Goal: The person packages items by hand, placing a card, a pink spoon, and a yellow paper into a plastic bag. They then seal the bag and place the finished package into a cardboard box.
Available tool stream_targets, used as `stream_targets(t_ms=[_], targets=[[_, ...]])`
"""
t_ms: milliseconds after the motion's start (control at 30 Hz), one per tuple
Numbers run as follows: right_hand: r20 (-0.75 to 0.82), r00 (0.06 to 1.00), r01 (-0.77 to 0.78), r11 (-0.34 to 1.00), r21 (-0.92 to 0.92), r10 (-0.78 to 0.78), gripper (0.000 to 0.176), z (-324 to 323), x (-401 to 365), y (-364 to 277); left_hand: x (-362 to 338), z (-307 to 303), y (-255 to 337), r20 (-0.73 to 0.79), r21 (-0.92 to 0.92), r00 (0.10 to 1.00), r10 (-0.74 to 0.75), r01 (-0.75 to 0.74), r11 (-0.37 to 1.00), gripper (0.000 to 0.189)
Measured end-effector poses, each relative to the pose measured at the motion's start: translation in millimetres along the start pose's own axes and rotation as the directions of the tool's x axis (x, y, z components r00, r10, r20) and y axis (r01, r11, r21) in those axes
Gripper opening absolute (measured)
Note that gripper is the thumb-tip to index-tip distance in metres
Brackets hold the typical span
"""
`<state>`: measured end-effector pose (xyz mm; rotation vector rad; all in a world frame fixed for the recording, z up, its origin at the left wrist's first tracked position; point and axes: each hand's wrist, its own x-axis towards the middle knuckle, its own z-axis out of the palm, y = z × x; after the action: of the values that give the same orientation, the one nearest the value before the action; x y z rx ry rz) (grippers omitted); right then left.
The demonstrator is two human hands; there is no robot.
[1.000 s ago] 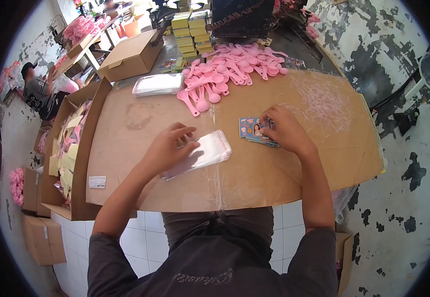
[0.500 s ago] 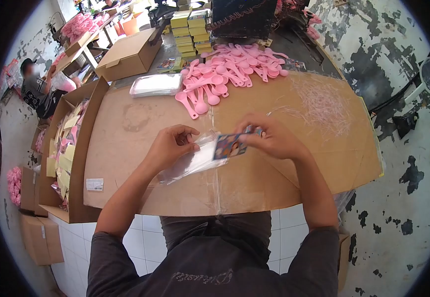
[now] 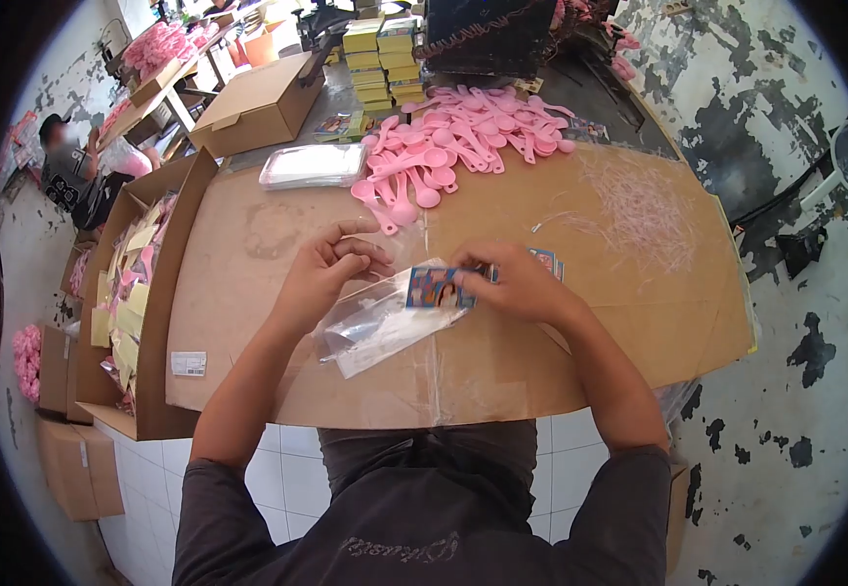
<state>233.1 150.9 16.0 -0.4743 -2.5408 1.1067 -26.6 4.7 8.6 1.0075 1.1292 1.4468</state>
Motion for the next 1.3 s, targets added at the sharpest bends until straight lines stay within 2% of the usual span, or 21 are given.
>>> stream_targets(t_ms=[33,133,167,233,333,433,533,633,667,733,833,933,1033,1133,1167,1233,1300], targets=[[-0.047,0.998,-0.046,0.999,-0.011,0.045,0.023,-4,1,-2,-1,-1,1,0.016,0.003,1.0,-0.008,0.008,1.0,0.023],[-0.153,0.976,-0.139,0.983,0.122,0.157,0.024,-6,4,-7,-3,2,1,0.06,0.025,0.995,-0.083,0.082,0.996,0.024],[-0.184,0.972,-0.108,0.972,0.207,0.147,0.023,-6,5,-9,-4,4,0,0.072,0.036,0.99,-0.118,0.115,0.993,0.024],[-0.243,0.961,-0.035,0.929,0.37,0.133,0.023,-6,9,-12,-6,8,-2,0.081,0.103,0.994,-0.078,0.07,0.992,0.027],[-0.296,0.947,0.002,0.915,0.403,0.128,0.02,-11,12,-31,-6,10,-7,0.084,0.151,0.995,-0.057,0.044,0.988,0.029],[-0.255,0.965,-0.035,0.994,0.104,0.061,0.018,-17,10,-39,-7,14,-7,0.051,0.152,0.996,-0.077,0.069,0.986,0.028],[-0.189,0.975,0.09,0.987,-0.131,-0.114,0.017,-21,14,-51,-10,18,-4,0.061,0.221,0.994,-0.086,0.07,0.973,0.027],[-0.098,0.937,0.319,0.935,-0.158,-0.336,0.023,-8,22,-48,-14,22,-5,0.098,0.36,0.99,-0.099,0.058,0.931,0.026],[-0.089,0.968,0.226,0.97,-0.095,-0.234,0.022,-4,23,-51,-15,23,-6,0.108,0.41,0.988,-0.107,0.054,0.91,0.026],[-0.051,0.998,0.03,0.999,0.028,-0.028,0.02,3,22,-63,-15,24,-12,0.111,0.308,0.993,-0.047,0.011,0.951,0.025],[-0.299,0.951,0.02,0.947,0.321,0.081,0.02,13,29,-45,-12,22,-11,0.056,0.192,0.998,0.005,-0.016,0.981,0.026],[-0.191,0.981,0.045,0.997,0.057,-0.034,0.021,10,26,-40,-11,19,-7,0.013,0.173,1.0,-0.026,0.023,0.985,0.026],[-0.036,0.966,0.259,0.965,0.042,-0.257,0.023,8,37,-34,-11,17,-8,-0.008,0.243,1.0,-0.03,0.031,0.969,0.025],[-0.156,0.986,0.067,0.997,0.03,-0.062,0.026,-5,76,-2,-11,18,-5,-0.026,0.28,0.999,-0.04,0.046,0.959,0.026],[-0.239,0.953,0.159,0.978,-0.133,-0.188,0.027,-6,94,10,-11,19,-3,-0.029,0.285,0.998,-0.05,0.056,0.957,0.026],[-0.334,0.824,0.279,0.841,-0.463,-0.457,0.029,-1,128,35,-9,18,-11,-0.022,0.266,0.999,-0.026,0.031,0.964,0.027],[-0.211,0.854,0.274,0.756,-0.595,-0.476,0.034,4,139,51,-11,18,-12,-0.027,0.239,1.0,-0.013,0.019,0.971,0.026]])
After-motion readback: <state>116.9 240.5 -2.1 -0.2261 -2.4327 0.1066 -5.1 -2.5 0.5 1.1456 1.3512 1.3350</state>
